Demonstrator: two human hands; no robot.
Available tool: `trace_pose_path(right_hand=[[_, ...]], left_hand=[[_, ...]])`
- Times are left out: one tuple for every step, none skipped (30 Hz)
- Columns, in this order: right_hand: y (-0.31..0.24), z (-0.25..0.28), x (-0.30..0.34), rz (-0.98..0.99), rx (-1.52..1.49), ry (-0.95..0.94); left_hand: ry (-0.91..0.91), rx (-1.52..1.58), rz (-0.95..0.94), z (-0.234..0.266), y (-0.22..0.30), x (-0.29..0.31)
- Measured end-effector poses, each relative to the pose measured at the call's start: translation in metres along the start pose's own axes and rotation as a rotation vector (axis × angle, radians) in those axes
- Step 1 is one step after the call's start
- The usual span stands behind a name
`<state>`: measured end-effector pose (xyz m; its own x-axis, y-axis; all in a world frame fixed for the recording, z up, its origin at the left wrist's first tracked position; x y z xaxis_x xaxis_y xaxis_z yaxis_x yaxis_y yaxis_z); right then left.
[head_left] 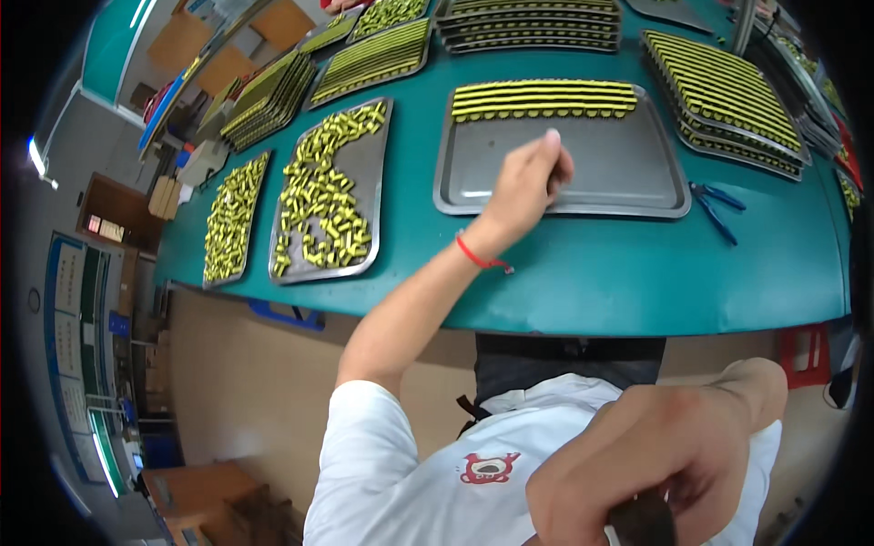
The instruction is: Assembling small electronic components using needle-nose pliers at a production workstation.
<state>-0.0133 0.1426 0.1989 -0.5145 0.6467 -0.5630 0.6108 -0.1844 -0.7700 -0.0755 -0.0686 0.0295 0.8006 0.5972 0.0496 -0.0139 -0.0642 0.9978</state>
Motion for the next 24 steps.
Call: trace_pose_path(right_hand=[[-0.001,-0.001,0.000,-0.020,0.061,-0.060],[-0.005,-0.001,-0.003,-0.019,0.047,-0.072],[-0.002,-0.002,-0.002,-0.135,-0.039,-0.066],[0.006,-0.005,0.002,-0.247,-0.137,-0.061],[0.012,-0.010,0.005,-0.239,-0.150,-0.067],[0.007,-0.012,0.004,-0.038,-0.140,-0.003],[-0.003,-0.017,0.008,0.165,-0.110,0.071],[0.006,-0.030,0.012,0.176,-0.092,0.086],[0.008,-0.036,0.014,0.394,-0.265,0.121],[0.003,-0.037,0.020,0.610,-0.426,0.158],[0.004,-0.038,0.022,0.619,-0.426,0.150],[0.006,-0.039,0.024,0.614,-0.420,0.134],[0.007,-0.043,0.024,0.608,-0.416,0.112],[0.007,-0.046,0.027,0.612,-0.411,0.107],[0.005,-0.046,0.030,0.639,-0.384,0.163],[0.006,-0.044,0.032,0.664,-0.378,0.209],[0.003,-0.049,0.034,0.672,-0.372,0.197],[0.003,-0.046,0.035,0.658,-0.340,0.259],[0.000,-0.042,0.033,0.647,-0.297,0.329],[-0.018,-0.036,0.035,0.654,-0.297,0.323],[-0.020,-0.034,0.027,0.201,-0.101,0.243],[-0.007,-0.035,0.035,-0.249,0.088,0.151],[-0.010,-0.037,0.033,-0.237,0.078,0.146],[-0.009,-0.044,0.029,-0.261,0.046,0.146]], left_hand=[[-0.013,0.078,0.026,0.002,0.006,0.002],[0.029,0.113,0.078,0.010,0.006,0.009],[0.033,0.108,0.079,0.017,0.008,0.014],[0.076,0.067,0.065,0.030,0.009,0.024],[0.117,0.024,0.050,0.045,0.011,0.033],[0.179,0.006,0.046,0.062,0.013,0.043],[0.224,-0.010,0.032,0.074,0.021,0.051],[0.272,-0.067,0.039,0.089,0.027,0.055],[0.352,-0.133,0.053,0.118,0.030,0.067],[0.397,-0.219,0.085,0.143,0.036,0.074],[0.445,-0.306,0.116,0.168,0.044,0.082],[0.529,-0.405,0.153,0.195,0.045,0.087],[0.618,-0.505,0.186,0.220,0.048,0.093],[0.677,-0.635,0.205,0.237,0.050,0.093],[0.733,-0.763,0.218,0.252,0.053,0.093],[0.719,-0.864,0.188,0.270,0.051,0.100],[0.730,-0.937,0.179,0.275,0.052,0.103],[0.724,-1.023,0.215,0.291,0.046,0.110],[0.705,-1.105,0.248,0.291,0.046,0.111],[0.677,-1.100,0.276,0.292,0.042,0.115],[0.642,-1.094,0.302,0.280,0.041,0.112],[0.620,-1.117,0.336,0.272,0.043,0.114],[0.604,-1.142,0.379,0.270,0.042,0.119],[0.575,-1.165,0.315,0.272,0.041,0.124]])
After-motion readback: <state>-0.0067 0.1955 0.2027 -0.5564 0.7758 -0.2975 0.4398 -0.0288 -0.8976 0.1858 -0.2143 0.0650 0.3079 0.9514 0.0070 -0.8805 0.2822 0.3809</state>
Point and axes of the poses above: each hand's wrist, its own x-axis away from the middle knuckle, its own z-axis out of the back of the hand, y = z × x, the point moved 8 cm from there along -x, towards the middle knuckle, and after that the axes turned 13 degrees about z, right-handed, at the moved point
